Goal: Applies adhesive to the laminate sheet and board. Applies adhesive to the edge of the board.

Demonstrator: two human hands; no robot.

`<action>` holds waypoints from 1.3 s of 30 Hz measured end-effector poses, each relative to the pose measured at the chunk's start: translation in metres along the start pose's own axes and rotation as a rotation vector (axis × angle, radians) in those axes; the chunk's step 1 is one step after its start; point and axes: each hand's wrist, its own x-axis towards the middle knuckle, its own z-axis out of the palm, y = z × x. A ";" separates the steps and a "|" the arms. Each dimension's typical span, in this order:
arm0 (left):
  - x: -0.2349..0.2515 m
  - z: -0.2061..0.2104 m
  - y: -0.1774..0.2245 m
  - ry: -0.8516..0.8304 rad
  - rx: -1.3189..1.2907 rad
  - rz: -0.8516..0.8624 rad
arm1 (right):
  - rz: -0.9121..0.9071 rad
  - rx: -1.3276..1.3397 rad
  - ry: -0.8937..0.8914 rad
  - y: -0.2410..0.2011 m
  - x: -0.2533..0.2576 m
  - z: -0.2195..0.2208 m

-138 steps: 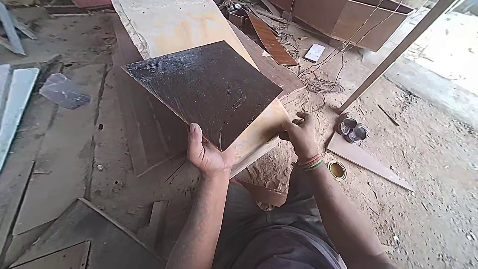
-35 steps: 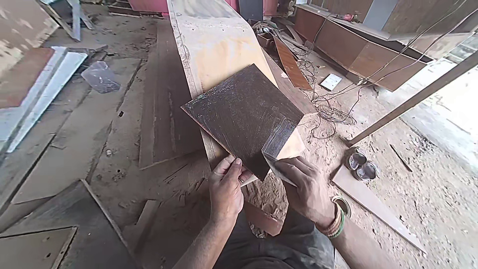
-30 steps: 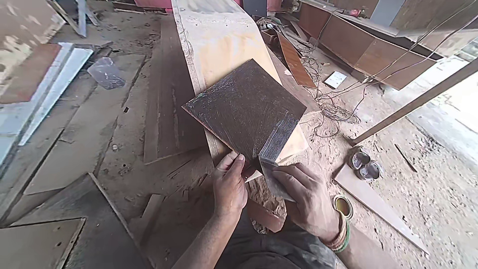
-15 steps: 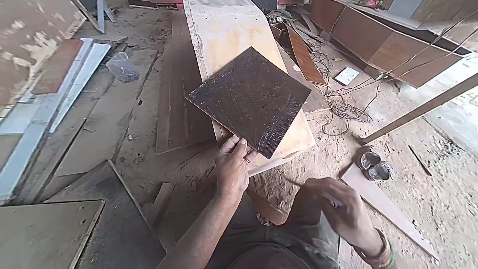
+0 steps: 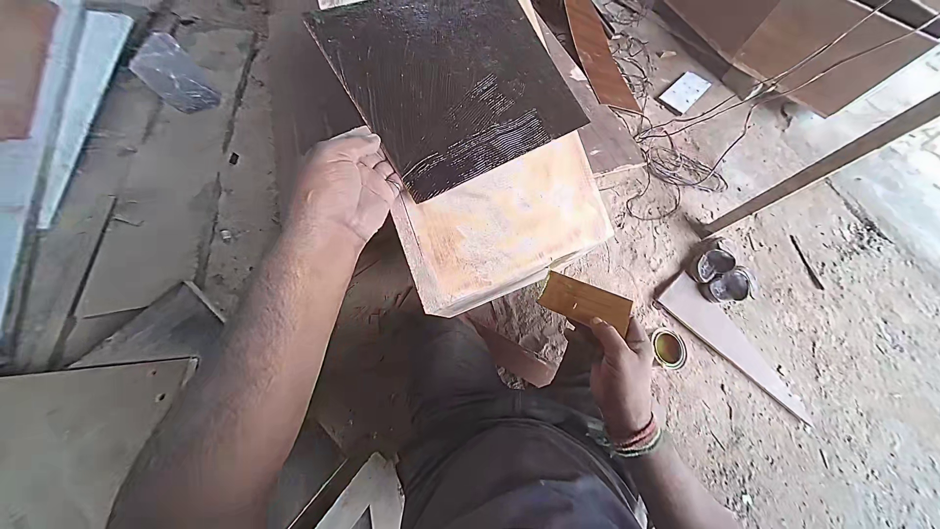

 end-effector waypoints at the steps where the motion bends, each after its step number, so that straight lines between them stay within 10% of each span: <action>1: -0.002 0.000 0.000 -0.022 -0.011 0.012 | 0.021 0.006 0.013 0.001 0.000 0.000; 10: -0.015 0.004 0.007 -0.099 0.335 0.409 | 0.442 0.169 0.110 -0.001 -0.007 0.027; 22: -0.024 -0.012 0.001 0.002 0.123 0.294 | 0.440 0.024 -0.051 -0.028 -0.023 0.120; 28: -0.026 -0.041 -0.052 -0.005 0.613 0.490 | 0.444 -0.090 -0.108 -0.025 -0.017 0.129; 33: -0.026 -0.049 -0.069 0.129 0.280 0.464 | 0.443 -0.114 -0.231 -0.029 -0.009 0.117; 39: -0.093 -0.064 -0.085 -0.024 0.885 0.790 | 0.479 -0.122 -0.250 -0.030 -0.006 0.117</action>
